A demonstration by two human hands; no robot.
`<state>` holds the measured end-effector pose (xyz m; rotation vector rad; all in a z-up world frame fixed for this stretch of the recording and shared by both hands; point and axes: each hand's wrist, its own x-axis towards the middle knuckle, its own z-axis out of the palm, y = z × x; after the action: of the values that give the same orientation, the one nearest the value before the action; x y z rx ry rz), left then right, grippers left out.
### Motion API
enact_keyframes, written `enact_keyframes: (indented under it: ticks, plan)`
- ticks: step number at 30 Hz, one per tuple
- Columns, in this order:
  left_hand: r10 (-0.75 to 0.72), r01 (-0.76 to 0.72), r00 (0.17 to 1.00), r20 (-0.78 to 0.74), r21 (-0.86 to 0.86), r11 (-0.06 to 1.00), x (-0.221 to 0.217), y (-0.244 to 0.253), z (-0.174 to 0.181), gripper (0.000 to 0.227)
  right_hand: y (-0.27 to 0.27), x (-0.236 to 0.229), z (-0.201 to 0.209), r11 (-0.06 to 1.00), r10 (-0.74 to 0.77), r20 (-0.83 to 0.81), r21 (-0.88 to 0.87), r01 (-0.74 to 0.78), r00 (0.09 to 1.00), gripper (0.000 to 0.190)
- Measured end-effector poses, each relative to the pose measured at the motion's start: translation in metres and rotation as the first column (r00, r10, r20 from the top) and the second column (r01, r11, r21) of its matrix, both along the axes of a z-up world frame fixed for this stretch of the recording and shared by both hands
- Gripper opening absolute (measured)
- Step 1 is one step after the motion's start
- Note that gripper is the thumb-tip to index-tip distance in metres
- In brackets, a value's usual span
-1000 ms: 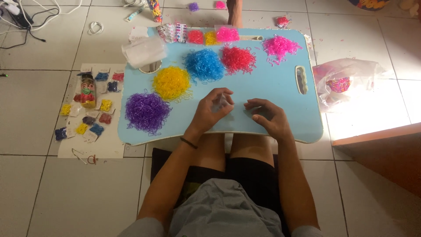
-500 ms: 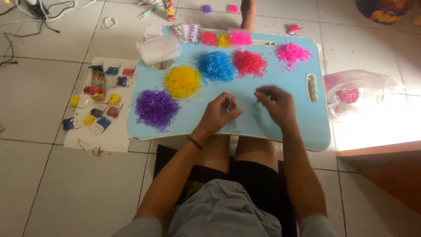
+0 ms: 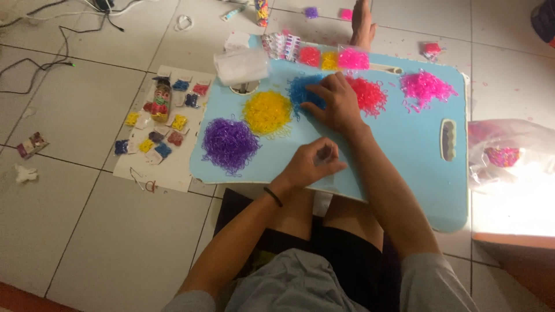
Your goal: The person is sorting and packing small, colorful rubber bands into small clear plastic bags on a low table.
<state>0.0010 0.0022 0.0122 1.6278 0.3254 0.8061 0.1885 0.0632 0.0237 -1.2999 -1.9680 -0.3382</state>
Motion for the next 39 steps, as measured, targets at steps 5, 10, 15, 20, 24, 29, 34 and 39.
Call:
enact_keyframes:
  ticks: [5,10,15,20,24,29,34,39]
  plan:
    - [-0.194,0.189,0.97,-0.146,-0.044,0.981,0.01,0.013,-0.006,0.027,0.007,0.007,-0.017,0.996,-0.044,-0.105,0.073,0.052,0.994,0.009]
    - [-0.655,0.65,0.68,-0.33,-0.143,0.747,0.037,0.042,0.04,0.029,0.002,0.012,-0.015,0.997,-0.031,-0.358,-0.079,0.003,0.933,0.006]
    - [-0.936,0.939,0.167,-0.311,-0.239,0.247,0.09,0.059,0.052,0.042,0.011,0.014,-0.025,0.996,-0.058,-0.168,0.052,0.067,0.984,0.024]
    - [-0.979,0.962,0.087,-0.183,-0.239,0.131,0.105,0.076,0.036,0.036,0.017,0.01,-0.018,0.988,0.034,-0.072,0.151,-0.023,0.997,0.007]
    - [-1.0,0.939,0.01,0.024,-0.344,0.001,0.11,0.083,0.01,0.029,0.015,0.016,-0.011,0.989,0.092,-0.13,0.129,-0.075,0.987,0.007]
    - [-0.992,0.93,0.097,-0.075,-0.347,0.117,0.101,0.089,0.024,0.027,0.007,0.007,0.003,0.997,0.06,-0.297,-0.022,-0.069,0.953,0.011]
    - [-0.971,0.907,0.174,-0.167,-0.357,0.224,0.095,0.09,0.03,0.028,0.006,0.011,0.012,0.972,0.056,-0.382,-0.191,-0.138,0.922,0.013]
    - [-0.976,0.907,0.191,-0.108,-0.362,0.217,0.098,0.089,0.024,0.03,0.015,0.02,0.033,0.939,0.074,-0.341,-0.292,-0.181,0.937,0.004]
